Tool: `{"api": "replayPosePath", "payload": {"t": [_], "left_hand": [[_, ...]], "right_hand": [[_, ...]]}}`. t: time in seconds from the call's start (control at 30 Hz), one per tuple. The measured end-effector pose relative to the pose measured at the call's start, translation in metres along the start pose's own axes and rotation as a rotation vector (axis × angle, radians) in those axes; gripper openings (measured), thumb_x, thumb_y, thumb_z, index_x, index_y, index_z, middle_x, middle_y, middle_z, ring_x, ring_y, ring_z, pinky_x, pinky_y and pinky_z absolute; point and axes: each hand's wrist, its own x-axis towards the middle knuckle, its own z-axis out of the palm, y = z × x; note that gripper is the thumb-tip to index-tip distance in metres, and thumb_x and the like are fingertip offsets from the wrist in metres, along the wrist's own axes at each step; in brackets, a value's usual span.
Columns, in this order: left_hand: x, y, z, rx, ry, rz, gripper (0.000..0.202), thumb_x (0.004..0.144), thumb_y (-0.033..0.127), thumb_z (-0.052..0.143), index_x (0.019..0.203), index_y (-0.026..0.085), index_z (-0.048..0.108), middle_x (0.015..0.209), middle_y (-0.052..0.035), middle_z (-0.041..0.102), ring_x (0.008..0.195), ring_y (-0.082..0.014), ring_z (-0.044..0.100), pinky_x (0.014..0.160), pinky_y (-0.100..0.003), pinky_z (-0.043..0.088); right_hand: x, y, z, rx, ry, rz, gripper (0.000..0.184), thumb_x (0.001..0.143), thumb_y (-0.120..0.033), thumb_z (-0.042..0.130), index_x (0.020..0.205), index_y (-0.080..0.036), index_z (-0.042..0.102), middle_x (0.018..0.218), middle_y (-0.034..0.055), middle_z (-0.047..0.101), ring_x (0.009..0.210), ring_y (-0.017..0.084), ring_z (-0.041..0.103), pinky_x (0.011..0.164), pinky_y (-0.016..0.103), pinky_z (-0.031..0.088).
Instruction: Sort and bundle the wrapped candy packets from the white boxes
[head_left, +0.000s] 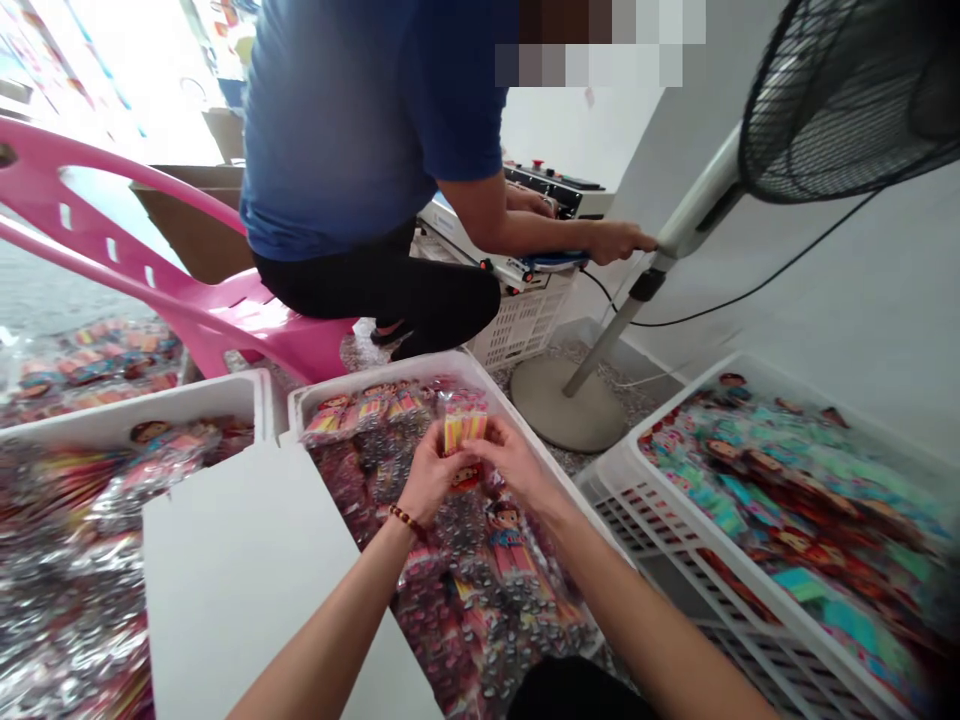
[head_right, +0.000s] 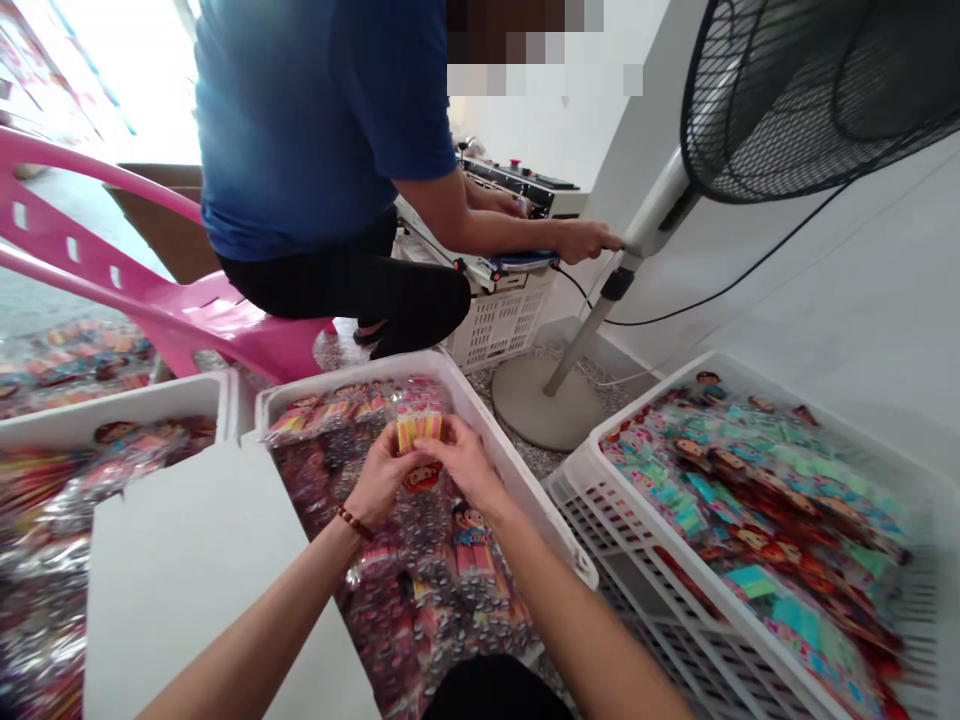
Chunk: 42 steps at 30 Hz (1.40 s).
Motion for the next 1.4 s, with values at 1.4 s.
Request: {"api": "replayPosePath", "payload": {"t": [1.4], "left_hand": [[-0.003,-0.003,-0.007,0.045,-0.015,0.093,0.035,0.076,0.037,0.077,0.103,0.018,0.067,0.1,-0.0026,0.07,0.087,-0.0168,0.062,0.083,-0.028,0.049]], "right_hand": [[-0.005,0.004,0.002,0.328,0.155,-0.005,0.03,0.061,-0.031,0.084,0.086,-0.021,0.072,0.081,0.0004,0.074,0.072,0.019,0.067,0.064,0.029,0.053]]}}
